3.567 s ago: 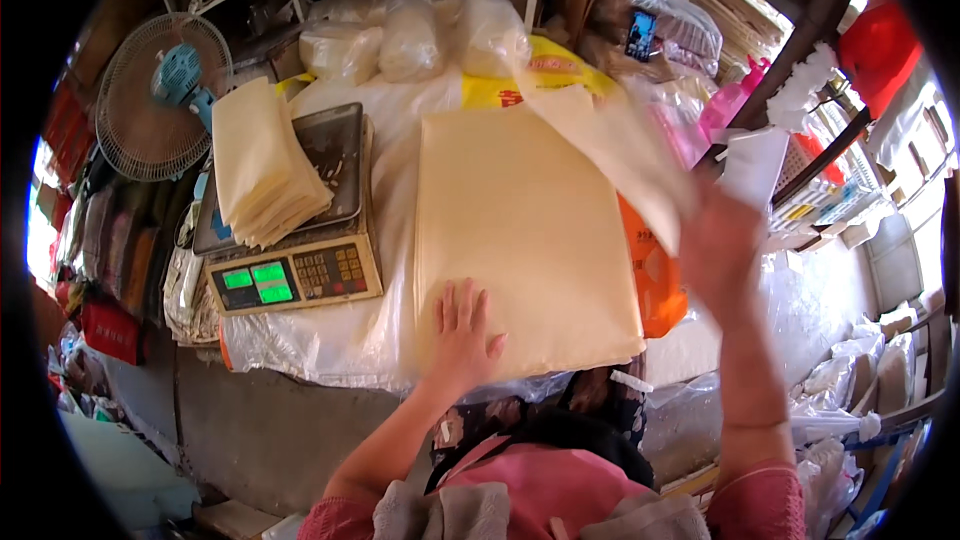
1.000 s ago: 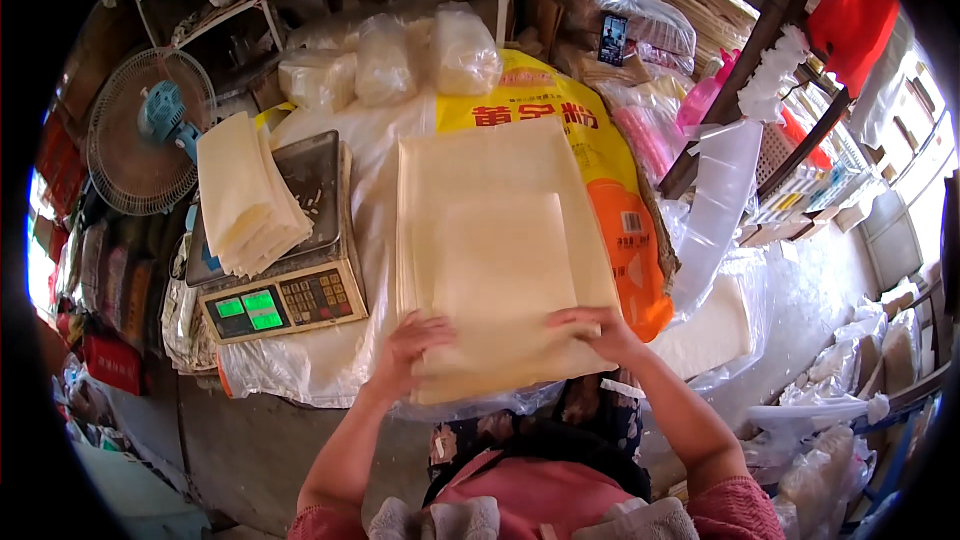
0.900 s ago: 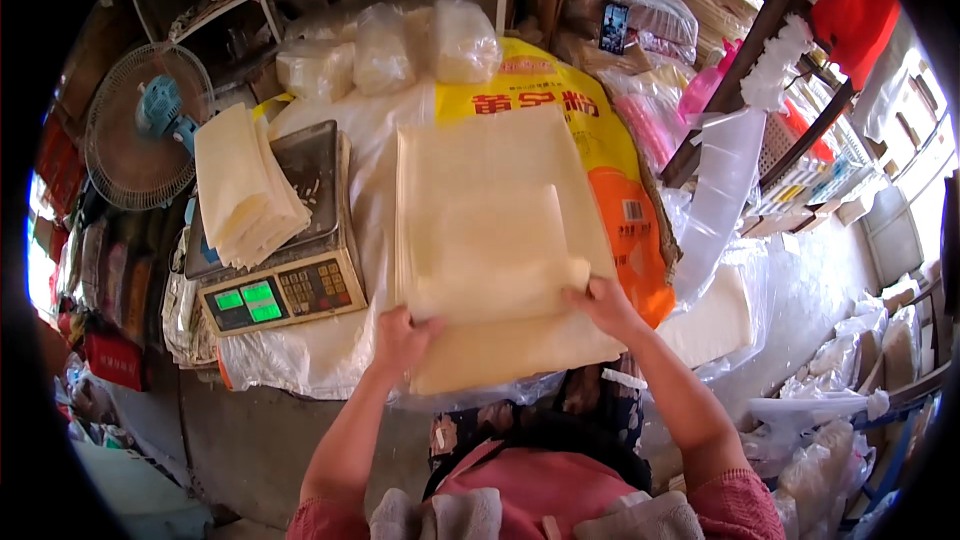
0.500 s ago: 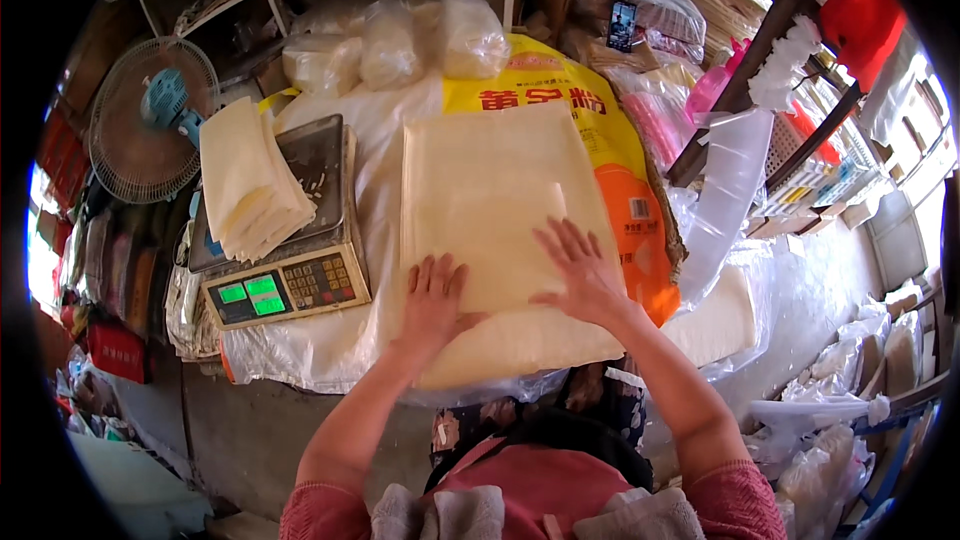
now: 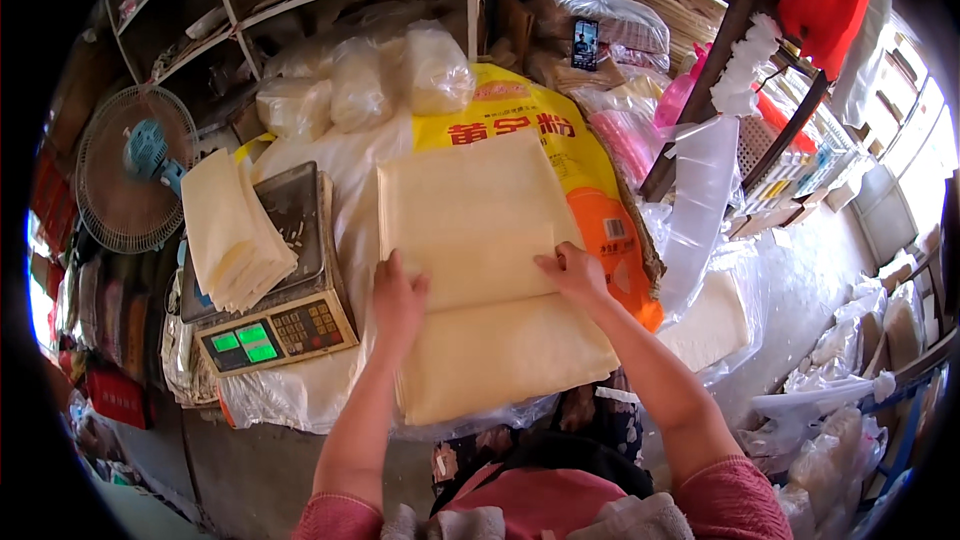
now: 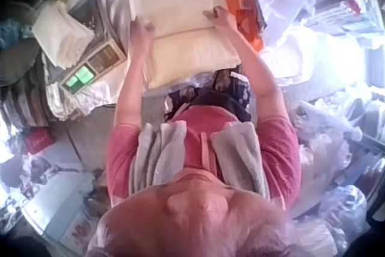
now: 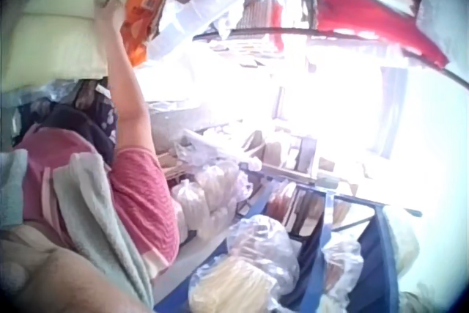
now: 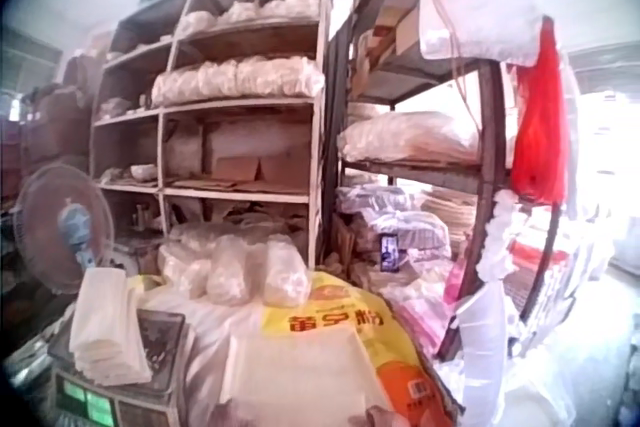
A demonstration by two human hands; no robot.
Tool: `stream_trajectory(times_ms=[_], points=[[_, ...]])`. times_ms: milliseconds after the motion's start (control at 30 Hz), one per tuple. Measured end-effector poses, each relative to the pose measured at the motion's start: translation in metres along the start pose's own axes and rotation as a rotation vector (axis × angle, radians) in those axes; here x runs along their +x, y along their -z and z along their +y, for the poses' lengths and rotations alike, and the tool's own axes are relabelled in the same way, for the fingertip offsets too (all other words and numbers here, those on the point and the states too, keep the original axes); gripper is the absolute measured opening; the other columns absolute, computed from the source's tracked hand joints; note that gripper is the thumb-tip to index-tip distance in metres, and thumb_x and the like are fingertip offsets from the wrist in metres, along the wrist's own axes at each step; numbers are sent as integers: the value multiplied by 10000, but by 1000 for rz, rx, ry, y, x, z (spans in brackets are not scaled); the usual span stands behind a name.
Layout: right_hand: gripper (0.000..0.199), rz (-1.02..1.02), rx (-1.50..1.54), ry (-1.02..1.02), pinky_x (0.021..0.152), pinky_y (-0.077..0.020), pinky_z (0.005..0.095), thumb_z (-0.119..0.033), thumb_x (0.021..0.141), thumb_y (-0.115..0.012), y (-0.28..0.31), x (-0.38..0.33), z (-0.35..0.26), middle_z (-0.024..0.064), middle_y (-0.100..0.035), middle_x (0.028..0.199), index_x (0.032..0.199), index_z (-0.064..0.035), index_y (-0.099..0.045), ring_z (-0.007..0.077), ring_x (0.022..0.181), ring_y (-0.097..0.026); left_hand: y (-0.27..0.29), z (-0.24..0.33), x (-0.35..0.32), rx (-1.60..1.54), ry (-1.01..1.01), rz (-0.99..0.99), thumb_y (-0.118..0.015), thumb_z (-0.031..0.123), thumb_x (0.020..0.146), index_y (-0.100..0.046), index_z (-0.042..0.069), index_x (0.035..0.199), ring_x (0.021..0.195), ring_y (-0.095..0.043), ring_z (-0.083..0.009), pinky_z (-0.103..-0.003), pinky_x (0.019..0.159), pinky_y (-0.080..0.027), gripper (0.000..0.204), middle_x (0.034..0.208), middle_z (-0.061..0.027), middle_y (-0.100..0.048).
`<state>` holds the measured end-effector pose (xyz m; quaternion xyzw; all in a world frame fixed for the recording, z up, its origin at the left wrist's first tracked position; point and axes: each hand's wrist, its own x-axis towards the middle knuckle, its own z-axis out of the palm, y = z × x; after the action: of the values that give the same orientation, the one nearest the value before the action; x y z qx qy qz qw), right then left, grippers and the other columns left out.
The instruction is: The person sorts and stacks thin sheets of dough by hand, periodically placing a stack on a digital scale before gathering them into a bundle and placing the bundle into a plastic bag.
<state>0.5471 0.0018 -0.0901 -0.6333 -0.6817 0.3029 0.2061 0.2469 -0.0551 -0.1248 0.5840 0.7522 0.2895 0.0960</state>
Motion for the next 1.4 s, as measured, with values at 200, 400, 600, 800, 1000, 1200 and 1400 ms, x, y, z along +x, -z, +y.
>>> stream_trajectory(times_ms=[200,400,600,800,1000,1200,1400], points=[[567,148,-401,260,980,-424,439,-374,912,-612,-5,6,-22,174,-494,1346,1387,-120,-435,340,1181,-528,-20,25,-7,212,-163,-194,-479,580,932,-343,58,1491,1480,-171,-297,-468,1198,-119,777,1588,-181,-211],[546,259,-616,623,1104,-265,557,-350,976,-486,-39,5,1,157,-374,1499,1447,-90,-396,345,1333,-402,-23,24,-2,85,-148,-160,-617,426,902,-346,61,1484,1477,-177,-303,-446,1192,-152,739,1579,-186,-231],[465,-100,-431,438,1036,-332,518,-299,948,-543,-64,-66,-55,123,-534,1365,1322,-23,-528,336,1259,-470,-9,20,-56,-1366,317,-160,-619,-1,772,-295,21,1509,1387,-386,-257,-358,1120,-323,805,1517,-186,-370],[471,-8,-329,726,1075,-310,542,-224,901,-594,-69,-83,-19,109,-492,1404,1332,-52,-514,320,1330,-411,81,2,-45,-1011,-12,118,-506,-81,759,-276,4,1516,1403,-372,-207,-308,1099,-339,795,1514,-162,-393],[479,-47,-331,738,1106,-267,577,-187,898,-578,-70,-94,-21,109,-428,1457,1348,-53,-489,317,1372,-363,271,-41,35,-999,-105,532,-548,-76,764,-437,-30,1411,1060,-612,-170,-266,940,-462,658,1261,-101,-600],[487,-27,-353,755,1120,-249,590,-183,907,-553,-73,-101,-23,125,-415,1464,1368,-48,-470,322,1381,-352,284,-148,58,-1050,173,488,-573,-75,742,-584,-18,1257,943,-623,-154,-265,808,-490,518,1097,-70,-659],[427,-21,-324,752,1087,-304,581,-134,888,-574,-75,-88,-25,147,-462,1405,1301,-39,-521,336,1336,-401,264,-116,36,-203,92,904,-710,115,810,-469,-22,1355,1216,-512,-254,-363,1041,-399,612,1356,-176,-492]])
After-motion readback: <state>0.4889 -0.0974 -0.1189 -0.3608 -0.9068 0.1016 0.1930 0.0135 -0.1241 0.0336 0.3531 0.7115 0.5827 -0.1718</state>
